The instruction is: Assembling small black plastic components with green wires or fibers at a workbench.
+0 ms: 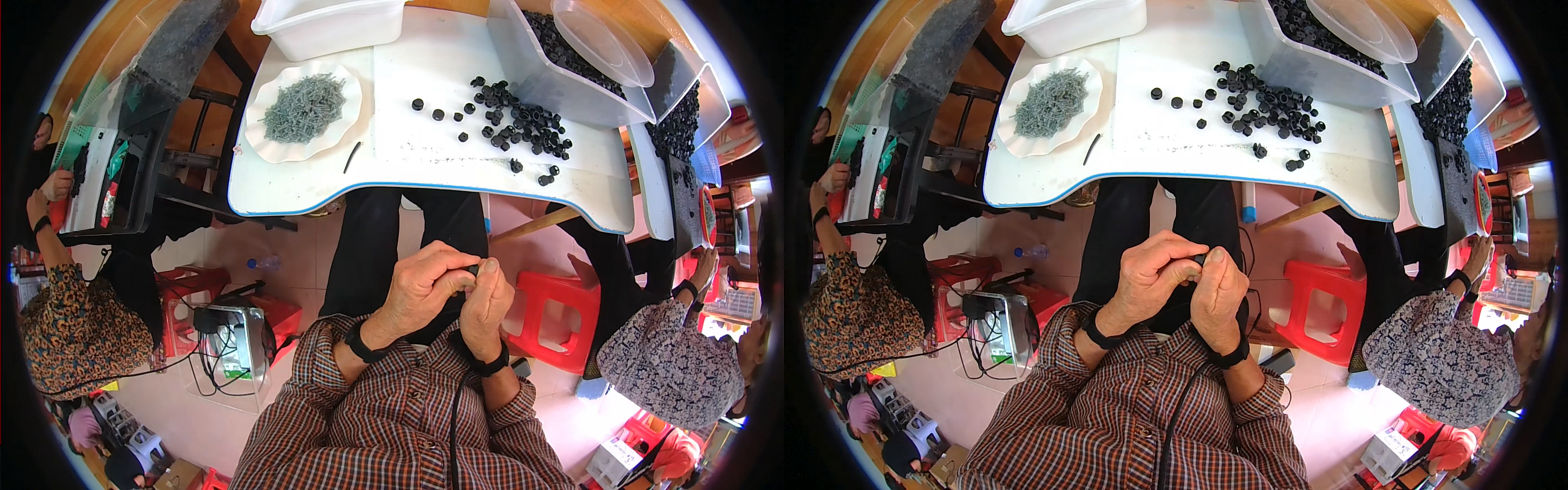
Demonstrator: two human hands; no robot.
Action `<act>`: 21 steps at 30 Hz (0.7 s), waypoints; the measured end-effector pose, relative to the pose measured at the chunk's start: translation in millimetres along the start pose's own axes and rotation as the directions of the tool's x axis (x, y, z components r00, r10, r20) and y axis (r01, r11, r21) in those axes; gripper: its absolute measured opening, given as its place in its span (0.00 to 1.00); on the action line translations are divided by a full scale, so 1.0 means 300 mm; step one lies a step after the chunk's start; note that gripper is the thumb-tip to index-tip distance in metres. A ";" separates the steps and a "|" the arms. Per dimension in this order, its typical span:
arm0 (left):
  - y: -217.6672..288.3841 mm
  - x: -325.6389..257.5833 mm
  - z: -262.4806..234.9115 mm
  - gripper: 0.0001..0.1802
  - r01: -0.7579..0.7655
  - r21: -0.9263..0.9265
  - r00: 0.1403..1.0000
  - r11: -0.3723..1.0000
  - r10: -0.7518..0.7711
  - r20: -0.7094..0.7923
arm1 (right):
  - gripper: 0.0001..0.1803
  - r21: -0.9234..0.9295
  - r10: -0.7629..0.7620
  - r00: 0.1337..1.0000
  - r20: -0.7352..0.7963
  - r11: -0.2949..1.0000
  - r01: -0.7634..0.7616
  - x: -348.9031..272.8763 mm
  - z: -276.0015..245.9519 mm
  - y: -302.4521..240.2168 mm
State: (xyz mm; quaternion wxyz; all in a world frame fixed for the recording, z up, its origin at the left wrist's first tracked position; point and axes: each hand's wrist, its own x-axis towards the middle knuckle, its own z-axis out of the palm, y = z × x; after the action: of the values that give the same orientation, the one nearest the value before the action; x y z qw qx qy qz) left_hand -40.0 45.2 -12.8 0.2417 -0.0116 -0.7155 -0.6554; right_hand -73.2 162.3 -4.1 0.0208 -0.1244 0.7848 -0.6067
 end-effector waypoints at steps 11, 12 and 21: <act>-0.012 -0.025 0.025 0.09 0.164 -0.176 0.986 0.971 -0.166 0.003 | 0.21 0.003 -0.020 1.000 -0.006 1.000 0.020 -0.003 0.002 -0.002; -0.010 -0.026 0.027 0.09 0.164 -0.177 0.986 0.970 -0.166 0.003 | 0.21 0.002 -0.020 1.000 -0.007 1.000 0.020 -0.003 0.002 -0.002; -0.014 -0.010 0.009 0.10 0.087 -0.101 0.996 0.991 -0.084 0.035 | 0.21 0.015 -0.016 1.000 -0.017 1.000 0.016 -0.001 0.000 0.006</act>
State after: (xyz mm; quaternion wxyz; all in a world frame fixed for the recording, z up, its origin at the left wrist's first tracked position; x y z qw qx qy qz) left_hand -39.8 48.2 -17.9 0.2015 -0.0033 -0.6846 -0.7005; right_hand -73.1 162.9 -5.7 0.0101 -0.1253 0.7792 -0.6140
